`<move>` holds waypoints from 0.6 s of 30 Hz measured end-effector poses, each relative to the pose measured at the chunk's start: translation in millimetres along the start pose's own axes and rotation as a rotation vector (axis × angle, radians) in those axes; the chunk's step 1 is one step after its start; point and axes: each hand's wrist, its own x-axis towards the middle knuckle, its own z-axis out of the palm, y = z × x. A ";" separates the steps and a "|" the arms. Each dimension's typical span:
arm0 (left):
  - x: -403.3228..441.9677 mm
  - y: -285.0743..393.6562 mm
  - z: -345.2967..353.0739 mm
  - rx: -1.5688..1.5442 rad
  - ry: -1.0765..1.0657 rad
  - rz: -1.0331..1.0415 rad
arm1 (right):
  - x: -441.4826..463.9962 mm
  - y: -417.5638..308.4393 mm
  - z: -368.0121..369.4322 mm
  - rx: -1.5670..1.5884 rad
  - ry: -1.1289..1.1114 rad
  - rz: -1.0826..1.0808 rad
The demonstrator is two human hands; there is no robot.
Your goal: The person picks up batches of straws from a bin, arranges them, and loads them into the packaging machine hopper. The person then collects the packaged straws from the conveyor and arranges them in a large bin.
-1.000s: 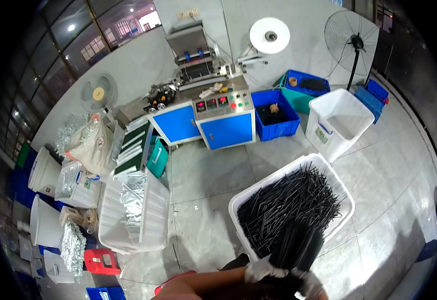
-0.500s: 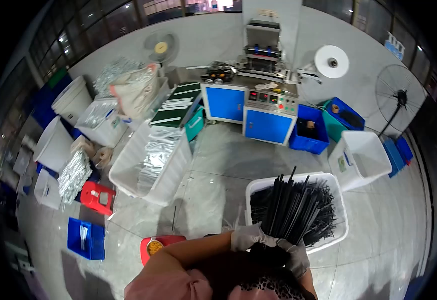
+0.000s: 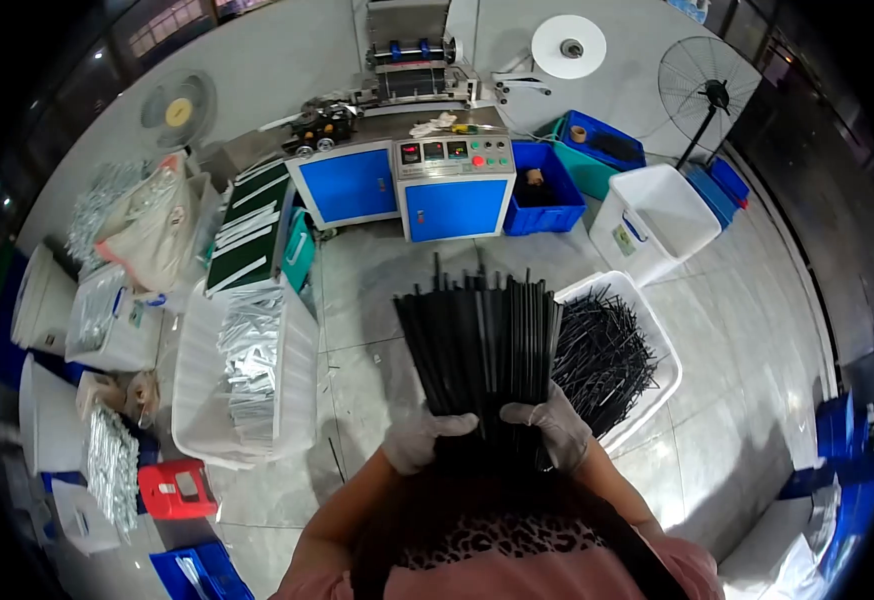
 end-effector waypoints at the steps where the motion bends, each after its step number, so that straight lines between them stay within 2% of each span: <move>1: 1.1 5.4 -10.9 0.033 0.019 0.028 | 14.3 -0.8 7.3 0.008 -0.021 0.084; 2: 1.9 11.8 -21.3 0.066 0.039 0.056 | 26.3 -2.1 16.2 0.017 -0.047 0.174; 4: -0.5 41.2 -39.1 -0.106 0.026 -0.158 | 47.7 -1.3 34.0 0.055 -0.054 0.164; 5: -1.0 52.3 -51.7 -0.113 0.025 -0.183 | 59.0 0.4 36.9 0.134 -0.085 0.186; 8: 1.9 68.4 -85.7 -0.030 -0.008 -0.143 | 80.6 7.4 53.4 0.319 -0.117 0.165; 9: 5.9 70.3 -98.5 -0.003 -0.027 -0.120 | 93.0 19.0 41.9 0.365 -0.193 0.179; 10: 10.4 69.2 -110.0 0.024 -0.053 -0.087 | 109.7 38.4 20.6 0.406 -0.271 0.188; 11: 15.9 67.0 -123.4 0.056 -0.078 -0.041 | 156.6 128.5 -45.7 0.420 -0.402 0.151; 14: 41.7 53.4 -160.6 0.146 -0.141 0.156 | 148.2 28.5 31.5 0.445 -0.287 0.194; 16: 55.9 102.8 -149.0 0.201 -0.033 -0.003 | 166.7 0.9 55.7 0.431 -0.260 0.223; 17: 65.9 120.1 -144.0 0.241 0.076 -0.168 | 181.0 -5.9 62.0 0.414 -0.221 0.262; 18: 80.2 120.9 -147.8 0.248 0.082 -0.168 | 200.7 -4.2 64.9 0.418 -0.230 0.261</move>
